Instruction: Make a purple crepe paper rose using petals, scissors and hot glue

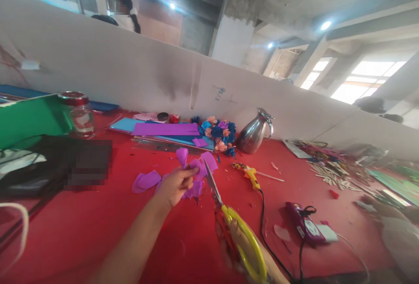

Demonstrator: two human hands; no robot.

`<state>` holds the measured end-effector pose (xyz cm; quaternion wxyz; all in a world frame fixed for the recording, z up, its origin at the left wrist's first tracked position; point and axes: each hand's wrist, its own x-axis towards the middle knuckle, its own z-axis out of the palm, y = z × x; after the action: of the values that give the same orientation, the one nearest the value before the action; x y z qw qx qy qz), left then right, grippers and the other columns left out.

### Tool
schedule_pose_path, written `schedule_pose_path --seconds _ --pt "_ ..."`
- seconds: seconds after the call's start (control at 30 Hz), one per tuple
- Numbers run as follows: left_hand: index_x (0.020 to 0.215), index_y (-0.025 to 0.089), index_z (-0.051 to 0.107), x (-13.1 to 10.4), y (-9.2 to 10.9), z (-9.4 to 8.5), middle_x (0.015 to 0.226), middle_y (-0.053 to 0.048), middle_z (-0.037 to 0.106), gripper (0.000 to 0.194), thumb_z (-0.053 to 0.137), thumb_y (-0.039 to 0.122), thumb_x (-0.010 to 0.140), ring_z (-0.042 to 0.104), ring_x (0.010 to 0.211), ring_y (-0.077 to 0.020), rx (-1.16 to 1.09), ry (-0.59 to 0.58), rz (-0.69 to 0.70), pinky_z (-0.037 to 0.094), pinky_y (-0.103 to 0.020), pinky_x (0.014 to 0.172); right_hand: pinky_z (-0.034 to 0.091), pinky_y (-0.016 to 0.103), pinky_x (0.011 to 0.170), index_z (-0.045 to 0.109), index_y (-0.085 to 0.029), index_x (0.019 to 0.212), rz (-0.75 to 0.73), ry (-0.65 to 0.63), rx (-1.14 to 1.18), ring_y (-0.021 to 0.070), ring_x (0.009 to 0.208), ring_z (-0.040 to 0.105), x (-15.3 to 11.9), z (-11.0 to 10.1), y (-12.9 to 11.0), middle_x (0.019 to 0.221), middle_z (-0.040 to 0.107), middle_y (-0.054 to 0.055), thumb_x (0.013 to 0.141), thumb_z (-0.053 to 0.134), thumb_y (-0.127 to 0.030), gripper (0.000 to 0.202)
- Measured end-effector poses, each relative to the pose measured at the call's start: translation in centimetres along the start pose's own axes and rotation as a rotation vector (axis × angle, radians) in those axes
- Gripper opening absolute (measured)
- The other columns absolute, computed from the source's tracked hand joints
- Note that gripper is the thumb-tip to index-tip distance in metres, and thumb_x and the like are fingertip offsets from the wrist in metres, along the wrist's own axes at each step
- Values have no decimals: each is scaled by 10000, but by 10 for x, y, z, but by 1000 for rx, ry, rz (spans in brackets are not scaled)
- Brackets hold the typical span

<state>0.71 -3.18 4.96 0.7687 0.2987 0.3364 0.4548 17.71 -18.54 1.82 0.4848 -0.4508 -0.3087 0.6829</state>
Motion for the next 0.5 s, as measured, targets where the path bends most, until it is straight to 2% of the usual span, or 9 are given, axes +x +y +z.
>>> schedule_pose_path --seconds 0.17,0.37,0.5 --pt "531 174 430 -4 6 3 367 127 256 350 778 151 549 172 335 1 15 36 1 105 -192 382 243 159 296 502 -266 1241 25 52 -6 87 343 473 0 -5 1 652 552 -12 605 744 -632 773" --pt "533 170 437 -5 7 5 372 126 254 332 767 142 558 171 333 3 11 24 -6 90 -197 382 246 155 295 510 -274 1239 37 84 0 97 380 501 1 -8 4 684 588 4 591 754 -629 778" --pt "544 165 459 -4 6 5 374 128 251 307 765 152 563 165 335 2 15 15 -2 93 -192 382 284 155 318 507 -269 1241 39 79 30 96 394 500 1 -8 2 632 593 -13 591 752 -631 783"
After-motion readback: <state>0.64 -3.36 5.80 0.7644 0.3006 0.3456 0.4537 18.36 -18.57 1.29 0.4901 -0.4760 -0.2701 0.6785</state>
